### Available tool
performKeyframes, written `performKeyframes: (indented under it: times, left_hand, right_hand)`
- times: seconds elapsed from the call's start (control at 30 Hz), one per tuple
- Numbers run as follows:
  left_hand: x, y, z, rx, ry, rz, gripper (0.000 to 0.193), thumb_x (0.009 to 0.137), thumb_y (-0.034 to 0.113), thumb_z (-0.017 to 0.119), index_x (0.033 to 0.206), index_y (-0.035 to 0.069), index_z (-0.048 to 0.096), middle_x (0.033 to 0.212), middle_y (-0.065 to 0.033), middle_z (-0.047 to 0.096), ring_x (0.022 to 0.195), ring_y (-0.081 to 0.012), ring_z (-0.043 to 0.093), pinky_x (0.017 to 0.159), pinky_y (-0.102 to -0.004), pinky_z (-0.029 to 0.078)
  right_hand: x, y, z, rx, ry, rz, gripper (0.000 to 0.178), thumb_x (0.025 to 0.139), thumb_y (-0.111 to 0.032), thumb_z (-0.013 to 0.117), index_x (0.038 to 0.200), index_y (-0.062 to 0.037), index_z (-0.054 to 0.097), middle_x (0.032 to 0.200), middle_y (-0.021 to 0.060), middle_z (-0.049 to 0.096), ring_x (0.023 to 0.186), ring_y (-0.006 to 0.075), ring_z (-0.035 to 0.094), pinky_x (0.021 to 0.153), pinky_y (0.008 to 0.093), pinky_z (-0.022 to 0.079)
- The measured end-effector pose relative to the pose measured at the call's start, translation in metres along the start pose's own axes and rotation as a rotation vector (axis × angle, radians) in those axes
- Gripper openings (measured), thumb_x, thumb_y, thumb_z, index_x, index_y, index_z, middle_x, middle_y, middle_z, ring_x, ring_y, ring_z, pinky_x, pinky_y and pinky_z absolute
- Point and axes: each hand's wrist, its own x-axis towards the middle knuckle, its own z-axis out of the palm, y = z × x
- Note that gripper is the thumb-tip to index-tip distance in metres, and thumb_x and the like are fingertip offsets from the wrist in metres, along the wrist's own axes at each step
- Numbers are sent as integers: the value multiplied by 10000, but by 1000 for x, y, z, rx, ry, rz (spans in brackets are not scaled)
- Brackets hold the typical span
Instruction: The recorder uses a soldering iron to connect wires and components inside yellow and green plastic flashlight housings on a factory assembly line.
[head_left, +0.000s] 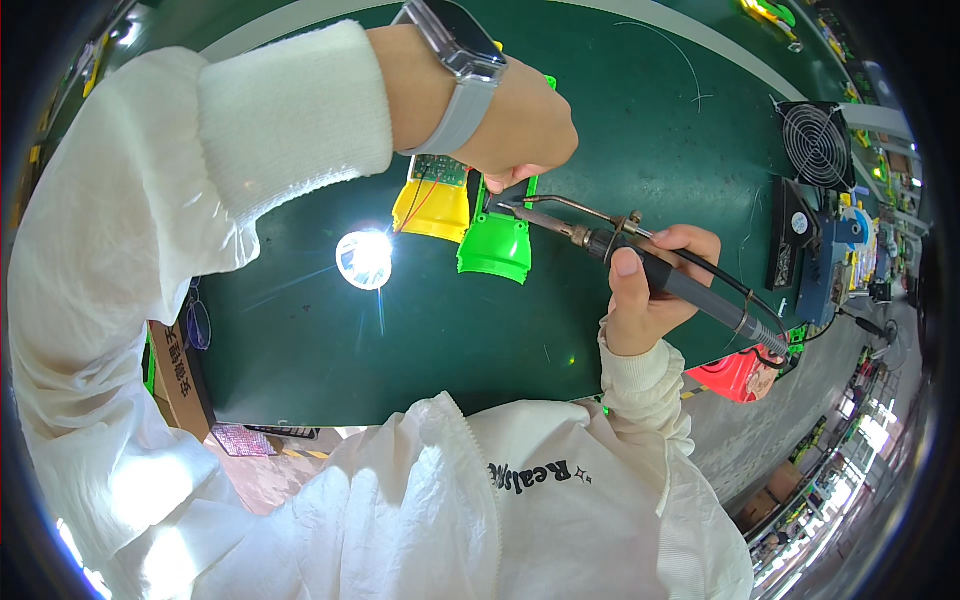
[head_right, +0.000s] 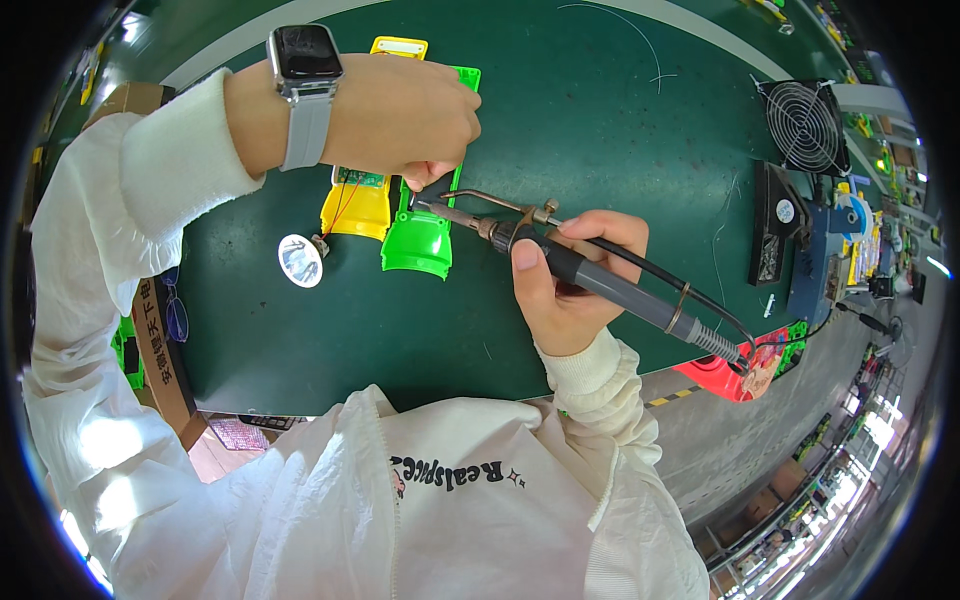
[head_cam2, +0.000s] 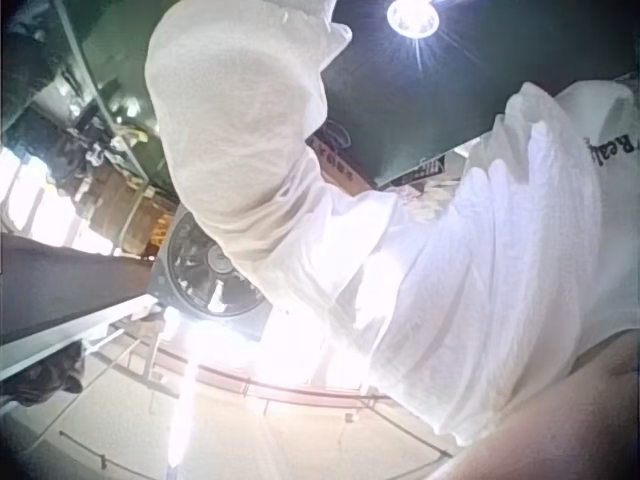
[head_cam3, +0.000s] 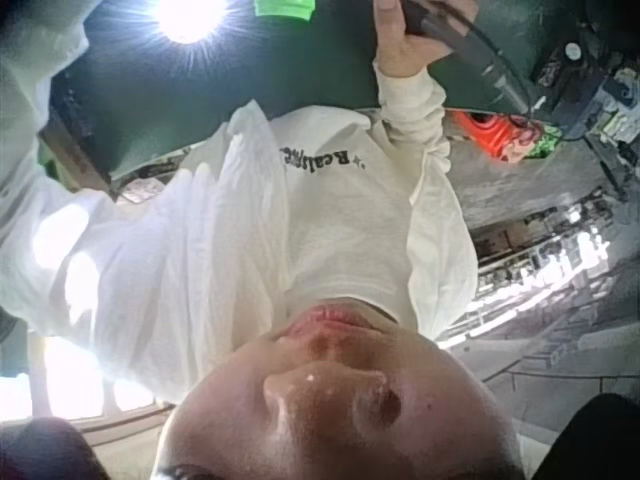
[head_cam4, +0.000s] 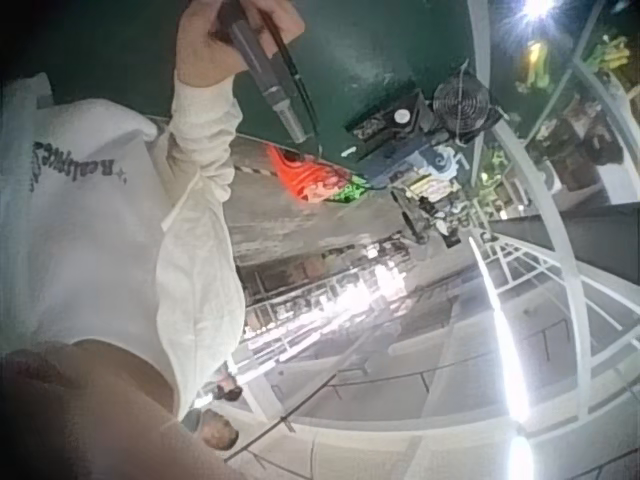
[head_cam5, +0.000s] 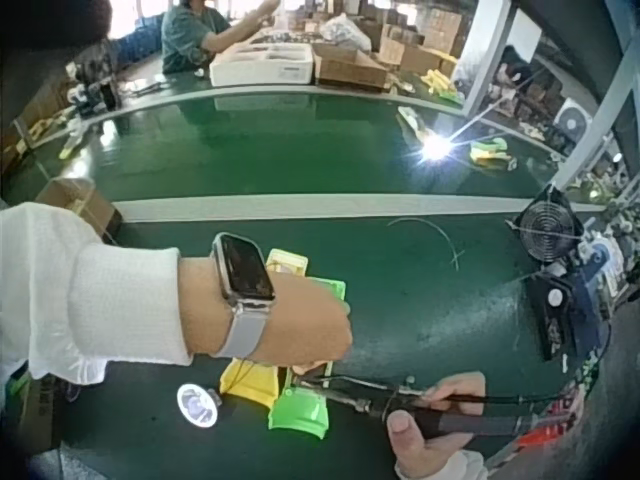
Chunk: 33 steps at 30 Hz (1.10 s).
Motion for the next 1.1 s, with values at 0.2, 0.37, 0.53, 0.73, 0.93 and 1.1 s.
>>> performKeyframes:
  times: [0.2,0.37,0.53,0.73,0.93,1.1]
  left_hand:
    - [5,1,-11,-18,-26,53,117,658,148,643,715,47,663,700,-74,613,733,-219,601,590,-338,492]
    - [9,5,-19,-50,-165,58,99,603,107,704,700,88,701,688,-67,653,658,-197,616,557,-335,467]
    - [15,1,-20,-71,-161,115,88,600,101,702,688,101,705,701,-54,659,654,-193,615,565,-328,467]
    - [14,0,-20,8,-179,110,105,581,124,719,682,104,702,682,-53,653,643,-195,613,545,-336,467]
    - [40,-12,3,105,-126,322,110,564,138,725,662,98,694,657,-61,641,624,-212,607,520,-356,467]
    - [37,-8,0,131,-123,283,125,579,147,723,683,90,686,677,-72,642,645,-231,609,537,-366,473]
  right_hand:
    - [3,-2,5,-73,-14,-37,347,713,-56,686,924,-40,411,664,0,479,524,38,421,509,173,338]
    - [3,-6,6,-81,-14,-9,349,714,-57,693,920,-38,411,678,2,480,519,32,417,489,170,329]
    - [4,-4,5,-77,32,58,354,715,-67,700,918,-45,410,652,-11,475,504,14,401,464,156,295]
    - [3,-4,8,-77,1,66,357,718,-67,699,919,-53,404,621,-23,468,481,5,385,445,146,265]
    - [3,-2,9,-106,-9,48,354,719,-52,691,918,-54,399,629,-14,477,477,1,387,438,145,272]
    - [3,-5,9,-125,-19,33,350,718,-40,686,918,-51,399,623,-9,482,468,2,387,432,144,273]
